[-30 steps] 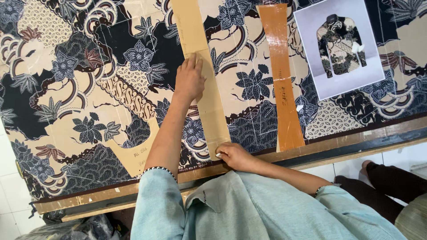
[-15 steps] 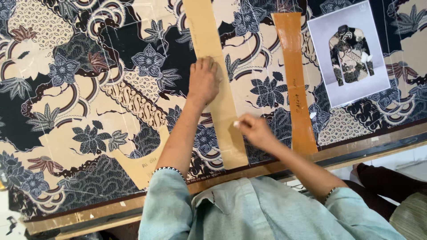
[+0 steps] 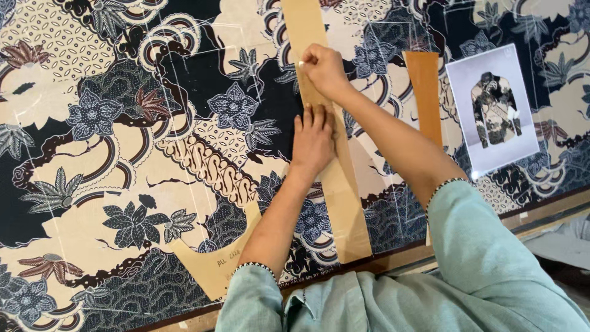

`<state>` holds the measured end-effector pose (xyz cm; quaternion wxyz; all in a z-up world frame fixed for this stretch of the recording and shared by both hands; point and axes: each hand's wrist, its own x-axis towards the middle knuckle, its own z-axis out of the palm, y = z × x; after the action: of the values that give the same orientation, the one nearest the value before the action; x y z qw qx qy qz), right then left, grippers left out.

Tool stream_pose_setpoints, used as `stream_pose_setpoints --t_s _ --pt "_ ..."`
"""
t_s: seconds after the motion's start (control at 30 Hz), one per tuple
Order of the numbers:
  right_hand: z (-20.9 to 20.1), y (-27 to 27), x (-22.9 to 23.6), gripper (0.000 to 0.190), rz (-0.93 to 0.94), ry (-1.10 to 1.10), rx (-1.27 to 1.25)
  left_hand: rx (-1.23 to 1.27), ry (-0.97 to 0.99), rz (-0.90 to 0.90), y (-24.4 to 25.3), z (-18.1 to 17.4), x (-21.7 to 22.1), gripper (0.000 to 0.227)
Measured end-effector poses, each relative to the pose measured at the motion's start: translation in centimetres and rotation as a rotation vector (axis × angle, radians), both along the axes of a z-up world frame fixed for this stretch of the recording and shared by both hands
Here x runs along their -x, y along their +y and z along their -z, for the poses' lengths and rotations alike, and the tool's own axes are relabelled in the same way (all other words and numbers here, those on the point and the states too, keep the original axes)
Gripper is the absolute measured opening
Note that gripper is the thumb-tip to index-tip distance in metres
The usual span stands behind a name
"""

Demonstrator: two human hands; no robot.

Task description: The person arranges patterned fabric pieces and paper templates on a table, smoothing and aligning them by hand. The person moves templates and fabric sections into position and presses them flat to prepare for cutting or sewing.

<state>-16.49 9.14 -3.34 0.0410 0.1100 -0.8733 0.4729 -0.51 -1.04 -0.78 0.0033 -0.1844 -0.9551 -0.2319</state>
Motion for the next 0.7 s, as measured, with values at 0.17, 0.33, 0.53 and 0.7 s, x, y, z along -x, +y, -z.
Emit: stream_pose_setpoints --t_s 0.17,0.33,0.53,0.7 --pt "1.4 -1.1 3.2 0.004 0.013 -0.088 -0.086 0.002 0.012 0.006 -0.1 0.6 -0.1 0.059" --pt "1.6 -0.9 3.4 0.003 -0.021 -0.059 -0.123 -0.024 0.014 0.009 -0.2 0.6 -0.1 0.061" --pt "2.6 -1.2 4.3 0.003 0.011 -0.036 -0.171 -0.016 0.02 0.011 -0.2 0.2 -0.1 0.062" --pt "3.9 -1.6 7.9 0.004 0.039 0.145 -0.266 0.038 0.023 0.024 -0.4 0.0 0.0 0.062"
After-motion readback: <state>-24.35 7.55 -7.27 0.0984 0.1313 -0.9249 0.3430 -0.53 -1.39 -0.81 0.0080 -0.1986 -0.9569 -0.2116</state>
